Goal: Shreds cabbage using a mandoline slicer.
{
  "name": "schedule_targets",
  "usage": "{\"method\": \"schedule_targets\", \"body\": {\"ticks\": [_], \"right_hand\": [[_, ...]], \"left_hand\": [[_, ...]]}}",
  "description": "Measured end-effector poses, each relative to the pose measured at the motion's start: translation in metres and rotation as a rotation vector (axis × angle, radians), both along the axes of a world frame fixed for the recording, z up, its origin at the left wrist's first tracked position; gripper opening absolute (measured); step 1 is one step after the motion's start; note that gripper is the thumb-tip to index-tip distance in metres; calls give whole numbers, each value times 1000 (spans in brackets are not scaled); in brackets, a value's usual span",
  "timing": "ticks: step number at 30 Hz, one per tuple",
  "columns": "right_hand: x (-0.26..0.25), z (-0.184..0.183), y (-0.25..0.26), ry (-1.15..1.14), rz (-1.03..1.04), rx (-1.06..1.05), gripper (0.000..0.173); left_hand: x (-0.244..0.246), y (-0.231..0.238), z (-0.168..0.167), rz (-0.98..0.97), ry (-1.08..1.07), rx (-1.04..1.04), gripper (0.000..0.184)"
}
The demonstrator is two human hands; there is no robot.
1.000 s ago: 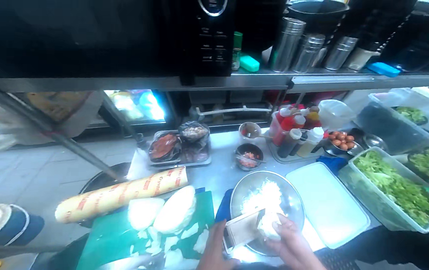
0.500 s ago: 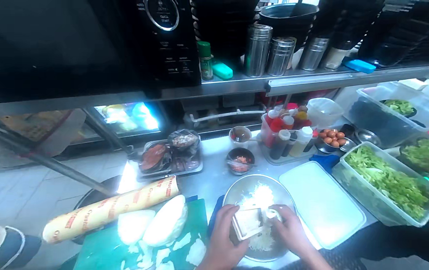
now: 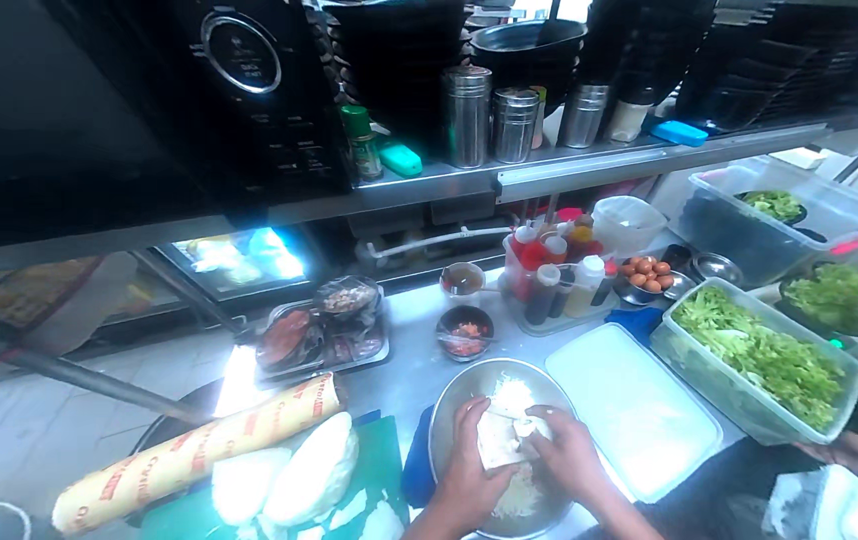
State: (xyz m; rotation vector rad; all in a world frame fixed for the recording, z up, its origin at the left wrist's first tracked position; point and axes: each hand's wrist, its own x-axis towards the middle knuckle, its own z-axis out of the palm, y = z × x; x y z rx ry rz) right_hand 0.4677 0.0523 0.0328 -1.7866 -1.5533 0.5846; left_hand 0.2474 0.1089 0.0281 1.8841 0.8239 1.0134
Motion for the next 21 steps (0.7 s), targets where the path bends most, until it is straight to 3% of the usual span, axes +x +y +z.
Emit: {"method": "schedule_targets", "body": {"ticks": [6, 12, 17, 19, 21], "right_hand": [[-11, 28, -1, 39, 200, 287, 28], [15, -50, 3, -194, 138, -144, 30], [-7, 1, 1, -92, 202, 88, 27], [-5, -10, 3, -133, 187, 62, 27], [8, -41, 4, -194, 141, -132, 30]], "left_hand": [[1, -1, 3, 34, 24, 14, 110], [0, -5, 3, 49, 61, -5, 109], [-2, -5, 7, 63, 99, 19, 106], [0, -5, 6, 65, 109, 30, 106], [0, -6, 6, 59, 117, 34, 106]]}}
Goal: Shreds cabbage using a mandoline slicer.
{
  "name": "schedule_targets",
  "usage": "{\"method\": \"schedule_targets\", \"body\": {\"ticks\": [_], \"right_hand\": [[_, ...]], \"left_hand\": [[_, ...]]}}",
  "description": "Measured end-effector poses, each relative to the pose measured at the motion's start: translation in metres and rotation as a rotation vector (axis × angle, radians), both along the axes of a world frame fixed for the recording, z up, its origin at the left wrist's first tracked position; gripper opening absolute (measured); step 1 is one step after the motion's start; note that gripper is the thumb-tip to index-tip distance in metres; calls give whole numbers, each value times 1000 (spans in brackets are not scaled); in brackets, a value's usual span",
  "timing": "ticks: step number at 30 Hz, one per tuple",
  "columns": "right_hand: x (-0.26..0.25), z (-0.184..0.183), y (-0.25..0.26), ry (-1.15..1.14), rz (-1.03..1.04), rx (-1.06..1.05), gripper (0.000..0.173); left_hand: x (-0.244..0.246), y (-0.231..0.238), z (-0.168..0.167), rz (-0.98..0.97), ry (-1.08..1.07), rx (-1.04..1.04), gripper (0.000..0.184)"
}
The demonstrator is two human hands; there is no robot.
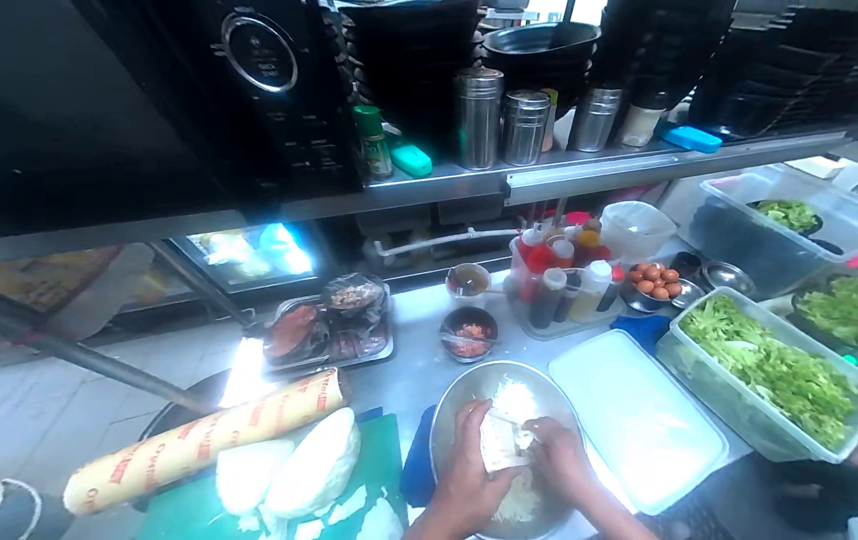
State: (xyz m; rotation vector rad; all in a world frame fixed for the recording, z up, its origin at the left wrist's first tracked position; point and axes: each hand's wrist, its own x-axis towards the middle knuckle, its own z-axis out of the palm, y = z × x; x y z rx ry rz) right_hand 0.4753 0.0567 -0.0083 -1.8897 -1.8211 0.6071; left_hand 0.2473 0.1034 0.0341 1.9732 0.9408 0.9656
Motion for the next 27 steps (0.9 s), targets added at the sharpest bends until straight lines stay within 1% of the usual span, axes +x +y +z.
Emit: {"method": "schedule_targets", "body": {"ticks": [1, 2, 3, 5, 6, 7, 10, 11, 12, 14, 15, 16, 17, 19, 21, 24, 27], "right_hand": [[4, -8, -1, -11, -18, -67, 32], [4, -5, -1, -8, -25, -69, 31], [0, 6, 0, 3, -18, -18, 30], [-13, 30, -4, 48, 25, 149, 28], [-16, 35, -4, 65, 37, 204, 27], [-16, 30, -1, 58, 24, 204, 27], [1, -5, 3, -12, -49, -51, 29], [3, -6, 2, -8, -56, -86, 30], [1, 3, 3, 7, -51, -59, 29], [-11, 27, 1, 64, -18, 94, 26], [-15, 33, -1, 91, -4, 146, 25], [-16, 31, -1, 89, -8, 150, 25], [-13, 20, 2, 56, -28, 98, 25], [2, -11, 5, 6, -61, -86, 29], [11, -25, 6, 9, -82, -131, 31], [3, -14, 6, 37, -86, -72, 30], [-3, -6, 10, 0, -67, -38, 32]], "left_hand": [[0, -1, 1, -7, 7, -1, 106], [1, 0, 4, -14, 12, 1, 106], [2, 3, 6, -16, 12, 2, 105], [3, 1, 5, -15, 9, -9, 104], [4, 1, 4, -13, 12, -12, 104], [4, 2, 4, -11, 15, -11, 104], [5, 0, 4, -16, 29, -2, 103], [5, -1, 5, -16, 30, 0, 102], [6, -1, 7, -9, 27, 9, 102], [5, -1, 5, 7, 35, 8, 102], [4, -2, 5, 7, 43, -2, 102], [4, -2, 4, 6, 43, -1, 102], [4, -1, 4, 5, 39, 5, 102], [4, -2, 4, 1, 35, 16, 102], [3, -3, 6, 1, 42, 22, 102], [1, -4, 4, 2, 23, 16, 101], [2, 0, 4, 16, 33, 18, 103]]}}
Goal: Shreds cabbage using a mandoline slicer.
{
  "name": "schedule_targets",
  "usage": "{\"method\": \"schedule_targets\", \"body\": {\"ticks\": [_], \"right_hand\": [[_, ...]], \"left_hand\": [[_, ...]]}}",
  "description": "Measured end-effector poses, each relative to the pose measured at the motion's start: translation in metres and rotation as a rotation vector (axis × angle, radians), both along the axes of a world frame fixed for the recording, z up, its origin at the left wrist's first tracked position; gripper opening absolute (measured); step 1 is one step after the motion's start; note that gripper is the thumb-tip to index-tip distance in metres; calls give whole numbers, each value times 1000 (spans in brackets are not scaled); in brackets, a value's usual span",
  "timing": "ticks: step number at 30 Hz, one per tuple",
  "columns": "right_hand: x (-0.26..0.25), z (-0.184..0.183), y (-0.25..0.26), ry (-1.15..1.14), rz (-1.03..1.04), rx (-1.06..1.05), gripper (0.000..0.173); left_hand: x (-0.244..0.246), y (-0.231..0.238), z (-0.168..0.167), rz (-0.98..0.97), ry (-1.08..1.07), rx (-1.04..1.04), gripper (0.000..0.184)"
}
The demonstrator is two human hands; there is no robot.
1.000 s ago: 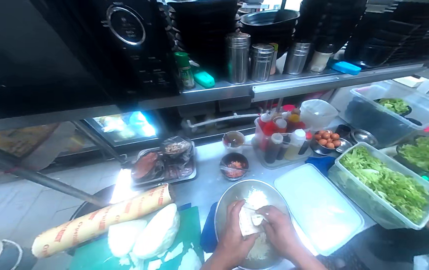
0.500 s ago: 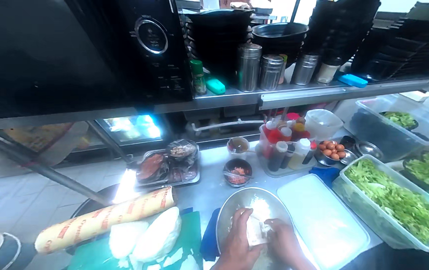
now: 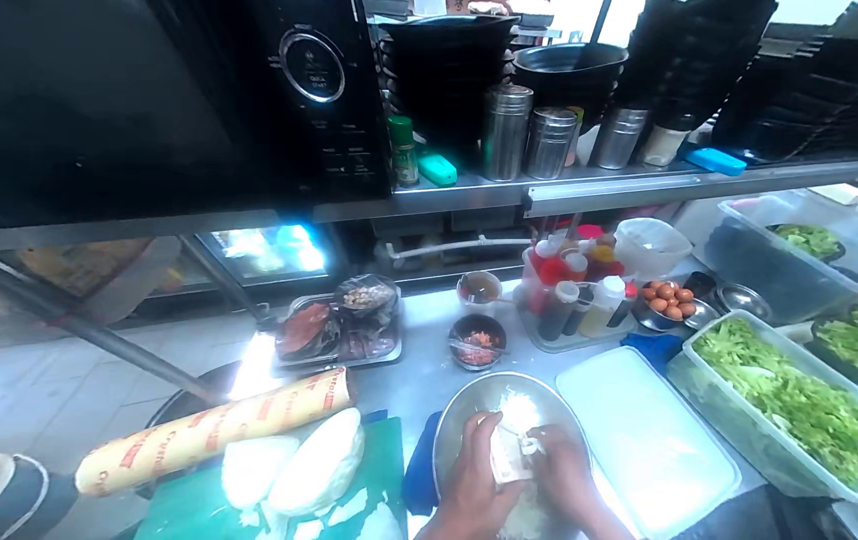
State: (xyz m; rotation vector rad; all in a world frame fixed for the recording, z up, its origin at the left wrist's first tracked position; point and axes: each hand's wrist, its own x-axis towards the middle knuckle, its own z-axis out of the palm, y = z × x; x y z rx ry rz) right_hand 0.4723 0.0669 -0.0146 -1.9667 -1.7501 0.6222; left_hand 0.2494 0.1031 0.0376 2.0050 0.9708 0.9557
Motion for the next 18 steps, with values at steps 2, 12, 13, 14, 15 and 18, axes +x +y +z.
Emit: {"method": "schedule_targets", "body": {"ticks": [2, 12, 13, 14, 15, 18], "right_hand": [[-3, 4, -1, -26, 10, 53, 31], [5, -16, -9, -13, 0, 114, 32], [1, -5, -8, 11, 11, 151, 32], [-5, 9, -10, 45, 32, 210, 30], [-10, 18, -13, 76, 56, 264, 30], [-4, 0, -11, 42, 37, 214, 27]], "left_hand": [[0, -1, 0, 3, 10, 5, 103], [2, -1, -2, 7, 9, 13, 102], [2, 0, -2, 9, 11, 14, 102], [1, 0, -2, 9, 17, 6, 101], [0, -1, -3, 8, 24, -6, 101], [1, 1, 0, 1, 31, -14, 102]]}}
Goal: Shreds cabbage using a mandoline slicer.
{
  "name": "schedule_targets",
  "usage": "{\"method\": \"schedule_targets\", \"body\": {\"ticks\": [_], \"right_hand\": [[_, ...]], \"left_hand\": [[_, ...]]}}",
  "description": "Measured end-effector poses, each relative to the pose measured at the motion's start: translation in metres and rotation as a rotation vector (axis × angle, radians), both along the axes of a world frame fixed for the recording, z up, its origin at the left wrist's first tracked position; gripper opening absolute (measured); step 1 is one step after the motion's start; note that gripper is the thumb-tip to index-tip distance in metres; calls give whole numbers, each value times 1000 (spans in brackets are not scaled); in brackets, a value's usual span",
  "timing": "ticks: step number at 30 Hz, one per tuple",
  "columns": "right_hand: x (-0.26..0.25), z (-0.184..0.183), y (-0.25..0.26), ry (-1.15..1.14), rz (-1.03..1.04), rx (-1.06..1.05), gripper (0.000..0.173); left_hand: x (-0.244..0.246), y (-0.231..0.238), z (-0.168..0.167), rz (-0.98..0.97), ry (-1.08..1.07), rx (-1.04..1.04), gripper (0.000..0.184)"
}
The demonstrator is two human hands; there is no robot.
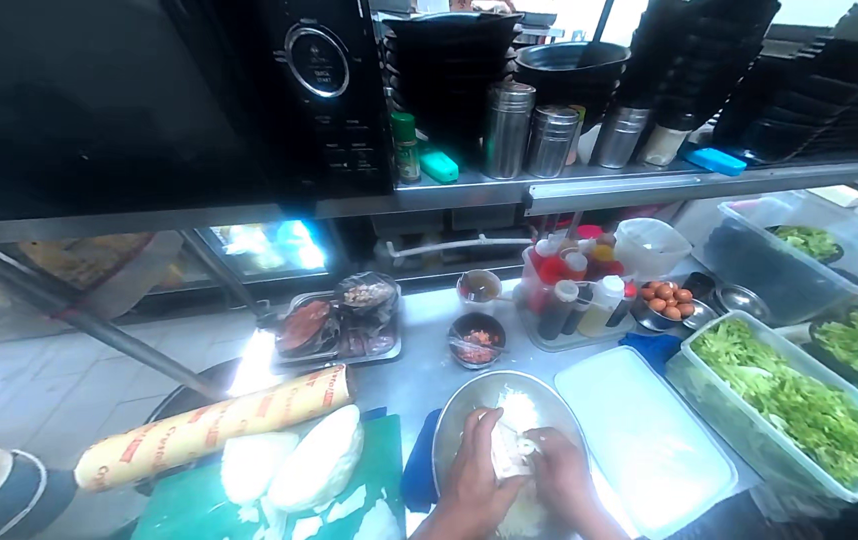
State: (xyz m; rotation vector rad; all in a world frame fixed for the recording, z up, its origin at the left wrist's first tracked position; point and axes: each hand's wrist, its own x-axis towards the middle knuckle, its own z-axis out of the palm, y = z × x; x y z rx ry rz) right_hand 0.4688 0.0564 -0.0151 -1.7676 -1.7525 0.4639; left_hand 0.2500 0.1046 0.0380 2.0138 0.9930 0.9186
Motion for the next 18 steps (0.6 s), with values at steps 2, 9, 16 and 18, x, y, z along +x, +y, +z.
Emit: {"method": "schedule_targets", "body": {"ticks": [2, 9, 16, 18], "right_hand": [[11, -15, 0, -23, -35, -146, 29], [1, 2, 8, 12, -23, -56, 25], [-9, 18, 3, 48, -23, 21, 23], [-3, -2, 6, -6, -62, -90, 24]], "left_hand": [[0, -1, 1, -10, 8, -2, 101], [2, 4, 6, 5, 32, -24, 102], [1, 1, 3, 12, 51, -30, 101], [2, 0, 3, 5, 51, -14, 102]]}}
